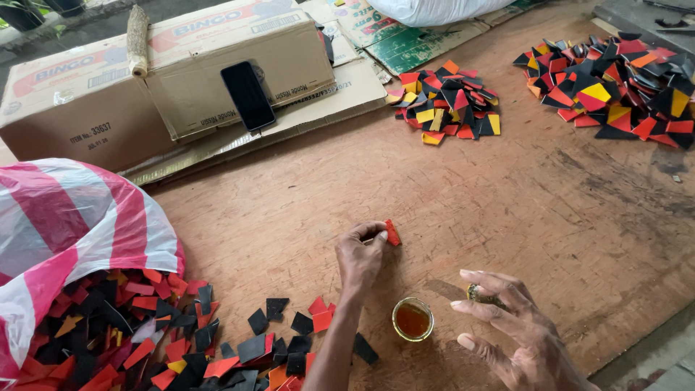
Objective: The person repeatedly picks small triangular plastic pieces from a pile, applies a viscous substance from a small jar to one side, and places them into a growing stack on the table. The person handles red, black, yellow, and orange pieces one at a time, building a small pile of coated pieces.
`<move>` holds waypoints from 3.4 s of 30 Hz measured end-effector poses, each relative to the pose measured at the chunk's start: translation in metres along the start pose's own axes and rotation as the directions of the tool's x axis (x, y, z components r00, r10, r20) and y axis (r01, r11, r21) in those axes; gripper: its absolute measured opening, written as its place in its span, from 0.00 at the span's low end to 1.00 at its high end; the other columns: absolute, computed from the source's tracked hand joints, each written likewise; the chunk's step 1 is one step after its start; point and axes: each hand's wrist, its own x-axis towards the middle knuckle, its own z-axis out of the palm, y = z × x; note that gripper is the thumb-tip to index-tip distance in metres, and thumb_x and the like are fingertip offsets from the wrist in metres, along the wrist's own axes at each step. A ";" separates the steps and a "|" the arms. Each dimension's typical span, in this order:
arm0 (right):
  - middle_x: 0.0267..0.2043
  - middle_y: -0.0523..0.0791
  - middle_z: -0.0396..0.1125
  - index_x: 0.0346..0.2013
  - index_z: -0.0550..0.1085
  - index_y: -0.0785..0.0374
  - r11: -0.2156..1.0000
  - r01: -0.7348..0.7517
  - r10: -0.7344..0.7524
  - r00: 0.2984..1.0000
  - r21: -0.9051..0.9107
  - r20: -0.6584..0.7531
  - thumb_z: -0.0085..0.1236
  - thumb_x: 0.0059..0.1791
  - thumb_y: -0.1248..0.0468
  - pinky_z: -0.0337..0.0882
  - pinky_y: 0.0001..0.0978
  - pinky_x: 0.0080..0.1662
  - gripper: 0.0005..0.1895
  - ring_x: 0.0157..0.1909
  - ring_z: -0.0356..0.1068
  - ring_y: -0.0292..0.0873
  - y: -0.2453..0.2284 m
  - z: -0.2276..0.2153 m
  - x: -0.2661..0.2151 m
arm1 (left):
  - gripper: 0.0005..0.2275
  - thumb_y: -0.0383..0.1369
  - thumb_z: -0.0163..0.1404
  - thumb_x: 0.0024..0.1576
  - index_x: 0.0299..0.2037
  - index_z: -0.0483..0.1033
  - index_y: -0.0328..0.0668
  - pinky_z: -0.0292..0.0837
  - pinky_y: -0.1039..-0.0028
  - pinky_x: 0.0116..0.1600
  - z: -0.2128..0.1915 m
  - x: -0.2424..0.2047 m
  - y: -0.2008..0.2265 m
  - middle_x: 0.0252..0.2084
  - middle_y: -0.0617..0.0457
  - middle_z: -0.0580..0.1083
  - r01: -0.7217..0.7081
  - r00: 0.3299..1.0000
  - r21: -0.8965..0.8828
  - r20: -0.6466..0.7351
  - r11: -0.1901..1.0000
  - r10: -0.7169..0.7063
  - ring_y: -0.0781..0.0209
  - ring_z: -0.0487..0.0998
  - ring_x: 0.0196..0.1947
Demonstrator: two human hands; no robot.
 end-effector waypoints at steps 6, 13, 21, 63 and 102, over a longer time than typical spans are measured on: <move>0.65 0.44 0.64 0.47 0.80 0.52 0.999 0.031 -0.030 1.000 -0.038 0.008 0.67 0.40 0.55 0.69 0.43 0.59 0.20 0.64 0.63 0.48 0.000 -0.007 -0.001 | 0.05 0.21 0.57 0.51 0.36 0.83 0.31 0.73 0.61 0.51 0.003 -0.014 0.007 0.41 0.42 0.77 -0.409 0.892 0.378 -0.028 0.831 0.452 0.48 0.77 0.44; 0.74 0.47 0.54 0.57 0.76 0.49 0.959 0.247 -0.231 0.965 -0.141 0.124 0.66 0.42 0.49 0.61 0.46 0.66 0.29 0.72 0.54 0.51 -0.010 -0.012 0.005 | 0.08 0.25 0.54 0.55 0.43 0.81 0.40 0.79 0.66 0.46 -0.073 -0.039 0.038 0.41 0.49 0.79 -0.159 0.987 0.276 0.070 0.948 0.145 0.53 0.81 0.39; 0.79 0.50 0.42 0.57 0.75 0.53 0.940 0.295 -0.212 0.898 -0.171 0.385 0.68 0.41 0.49 0.52 0.50 0.67 0.31 0.76 0.41 0.56 -0.031 -0.006 0.026 | 0.14 0.28 0.63 0.46 0.43 0.80 0.42 0.74 0.63 0.50 -0.151 -0.097 0.056 0.44 0.49 0.73 0.007 0.962 0.730 0.182 0.683 -0.204 0.52 0.78 0.44; 0.80 0.48 0.47 0.71 0.62 0.35 0.915 0.404 -0.402 0.905 0.011 0.138 0.63 0.48 0.47 0.51 0.52 0.73 0.37 0.79 0.46 0.55 -0.062 0.030 0.009 | 0.14 0.24 0.61 0.52 0.47 0.77 0.27 0.78 0.73 0.37 -0.104 -0.136 0.048 0.35 0.47 0.79 0.540 0.828 -0.658 0.528 0.525 -0.189 0.63 0.80 0.33; 0.70 0.51 0.58 0.62 0.66 0.62 0.993 0.096 -0.101 0.993 -0.072 -0.061 0.66 0.41 0.56 0.59 0.46 0.66 0.37 0.71 0.56 0.54 -0.016 -0.018 0.009 | 0.05 0.24 0.59 0.55 0.39 0.84 0.36 0.81 0.70 0.45 -0.018 -0.019 0.001 0.45 0.45 0.81 -0.515 0.854 0.198 0.040 0.834 0.518 0.54 0.85 0.40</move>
